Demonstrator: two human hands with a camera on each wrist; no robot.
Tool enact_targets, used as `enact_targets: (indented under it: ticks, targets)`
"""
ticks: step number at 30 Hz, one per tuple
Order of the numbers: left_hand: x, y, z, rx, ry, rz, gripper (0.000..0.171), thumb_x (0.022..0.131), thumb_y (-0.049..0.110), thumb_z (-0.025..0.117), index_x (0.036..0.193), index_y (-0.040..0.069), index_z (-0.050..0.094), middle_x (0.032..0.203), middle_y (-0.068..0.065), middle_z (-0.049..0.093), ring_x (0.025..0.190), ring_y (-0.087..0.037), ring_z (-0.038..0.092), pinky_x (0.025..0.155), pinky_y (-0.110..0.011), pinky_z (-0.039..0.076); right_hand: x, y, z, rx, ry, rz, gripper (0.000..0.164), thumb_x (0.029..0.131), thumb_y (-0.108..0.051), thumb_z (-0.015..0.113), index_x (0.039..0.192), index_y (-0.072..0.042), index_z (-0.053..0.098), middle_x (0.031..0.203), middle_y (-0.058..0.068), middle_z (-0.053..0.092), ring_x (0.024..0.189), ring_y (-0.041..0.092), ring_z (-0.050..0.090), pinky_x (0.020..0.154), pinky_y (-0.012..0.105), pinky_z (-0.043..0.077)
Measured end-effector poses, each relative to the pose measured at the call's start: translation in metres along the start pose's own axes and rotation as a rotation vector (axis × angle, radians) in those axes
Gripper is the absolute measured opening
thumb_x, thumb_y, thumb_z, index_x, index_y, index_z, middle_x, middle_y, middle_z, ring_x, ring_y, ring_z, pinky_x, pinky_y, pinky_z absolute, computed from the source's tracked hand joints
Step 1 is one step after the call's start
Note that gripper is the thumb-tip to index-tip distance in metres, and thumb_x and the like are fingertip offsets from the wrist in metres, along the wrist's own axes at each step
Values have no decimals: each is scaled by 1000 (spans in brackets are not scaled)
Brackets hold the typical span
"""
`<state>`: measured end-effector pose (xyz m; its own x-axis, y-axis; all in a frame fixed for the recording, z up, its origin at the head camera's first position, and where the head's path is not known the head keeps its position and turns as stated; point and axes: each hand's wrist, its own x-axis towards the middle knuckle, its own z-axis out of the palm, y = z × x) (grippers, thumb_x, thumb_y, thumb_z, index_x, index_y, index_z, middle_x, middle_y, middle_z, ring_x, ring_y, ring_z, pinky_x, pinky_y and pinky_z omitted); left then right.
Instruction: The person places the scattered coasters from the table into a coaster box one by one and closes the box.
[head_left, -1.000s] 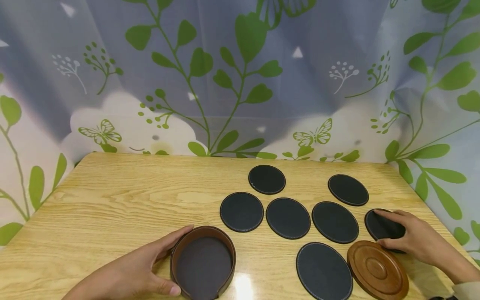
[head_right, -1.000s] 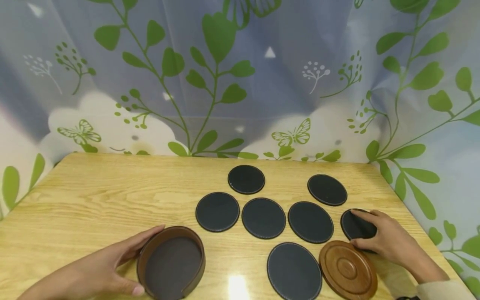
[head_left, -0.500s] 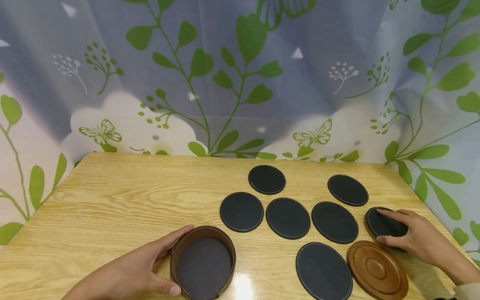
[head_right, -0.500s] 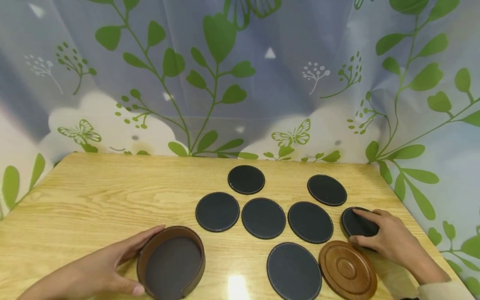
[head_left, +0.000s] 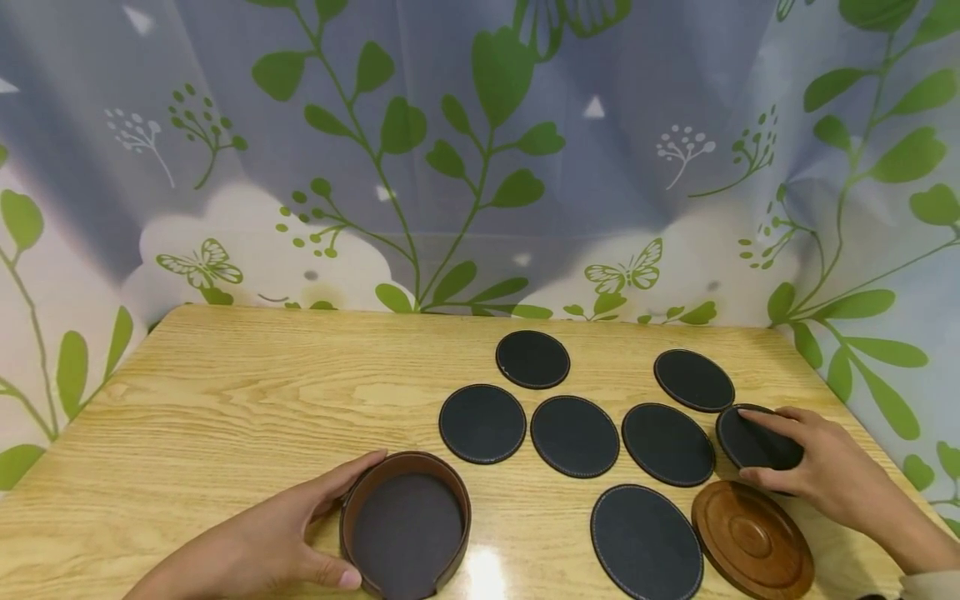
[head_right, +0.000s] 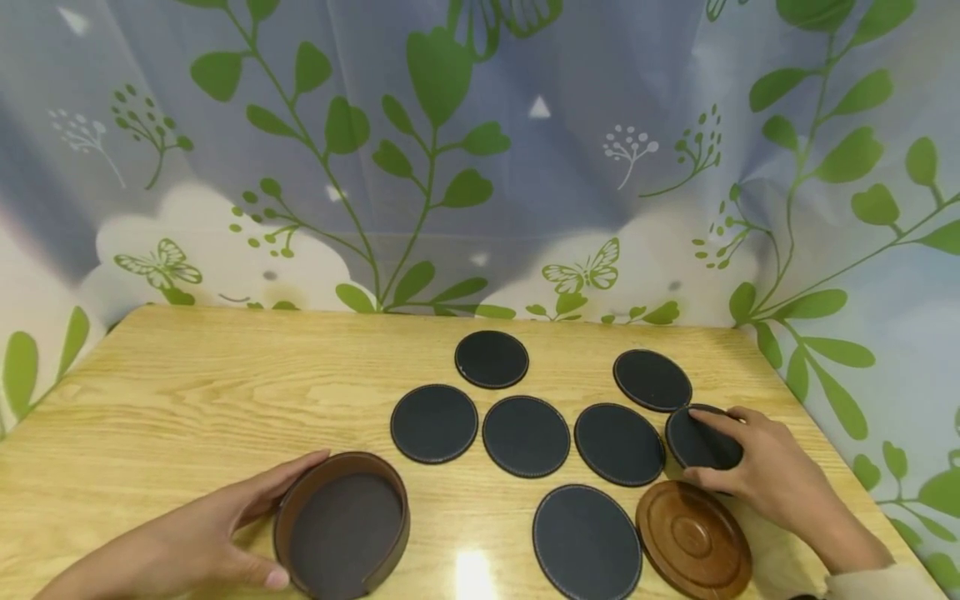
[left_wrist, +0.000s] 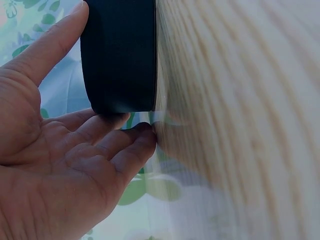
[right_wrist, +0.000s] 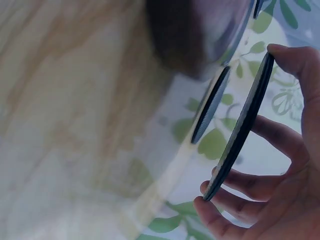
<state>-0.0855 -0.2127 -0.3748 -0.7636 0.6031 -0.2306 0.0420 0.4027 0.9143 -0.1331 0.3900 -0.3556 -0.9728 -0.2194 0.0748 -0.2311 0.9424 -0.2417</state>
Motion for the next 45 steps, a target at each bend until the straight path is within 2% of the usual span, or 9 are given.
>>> enact_targets:
  ticks: [4, 11, 13, 16, 18, 20, 27, 35, 45]
  targets:
    - [-1, 0, 0, 6, 5, -10, 107, 84, 33, 88, 168, 36, 22, 172, -4, 31, 162, -33, 16, 104, -2, 26, 1, -13, -2, -21, 16, -34, 77, 79, -38, 92, 141, -2, 63, 134, 50, 50, 115, 71, 53, 82, 71, 51]
    - [-1, 0, 0, 51, 3, 15, 108, 85, 32, 88, 169, 30, 20, 172, -11, 32, 160, -46, 17, 104, -3, 28, 1, -37, -3, -14, 32, -89, 77, 78, -38, 93, 142, -6, 65, 136, 42, 54, 116, 65, 56, 81, 69, 52]
    - [-1, 1, 0, 56, -1, 8, 109, 85, 32, 87, 169, 29, 19, 172, -14, 30, 159, -49, 18, 111, -10, 33, 2, -44, -3, -3, 25, -96, 77, 79, -39, 92, 143, -8, 64, 137, 41, 53, 118, 65, 54, 81, 69, 51]
    - [0, 3, 0, 46, -8, -25, 111, 84, 32, 88, 170, 29, 16, 172, -19, 27, 158, -52, 19, 123, -40, 37, 3, -55, -3, 13, 22, -112, 76, 80, -39, 92, 144, -9, 64, 140, 40, 52, 120, 64, 54, 81, 68, 52]
    - [-1, 4, 0, 49, -13, -33, 113, 84, 32, 88, 170, 28, 15, 172, -22, 26, 157, -54, 20, 121, -61, 33, 4, -63, -1, 19, 19, -118, 76, 80, -39, 92, 144, -10, 64, 141, 39, 52, 121, 63, 53, 80, 67, 52]
    - [-1, 4, 0, 47, -15, -44, 114, 83, 32, 88, 170, 28, 14, 172, -23, 25, 156, -55, 20, 117, -68, 30, 5, -70, 0, 17, 12, -119, 76, 80, -40, 92, 145, -12, 64, 143, 37, 51, 122, 63, 53, 79, 66, 53]
    - [0, 6, 0, 92, -7, -47, 115, 82, 36, 88, 170, 29, 13, 172, -21, 25, 156, -51, 24, 116, -63, 33, 10, -96, 4, 29, 6, -172, 78, 77, -44, 93, 144, -15, 65, 145, 34, 52, 123, 61, 55, 75, 60, 55]
    - [1, 9, 0, 60, -19, -59, 117, 82, 35, 88, 170, 28, 12, 172, -23, 23, 156, -53, 22, 118, -65, 32, 16, -126, 8, 30, 33, -231, 80, 71, -45, 93, 141, -19, 68, 146, 29, 54, 125, 55, 55, 71, 55, 55]
    - [-1, 10, 0, 60, -16, -69, 117, 82, 34, 88, 170, 30, 12, 172, -23, 24, 154, -54, 26, 117, -67, 32, 18, -169, 10, 44, 8, -291, 77, 73, -49, 90, 143, -29, 66, 147, 21, 57, 131, 46, 57, 90, 62, 54]
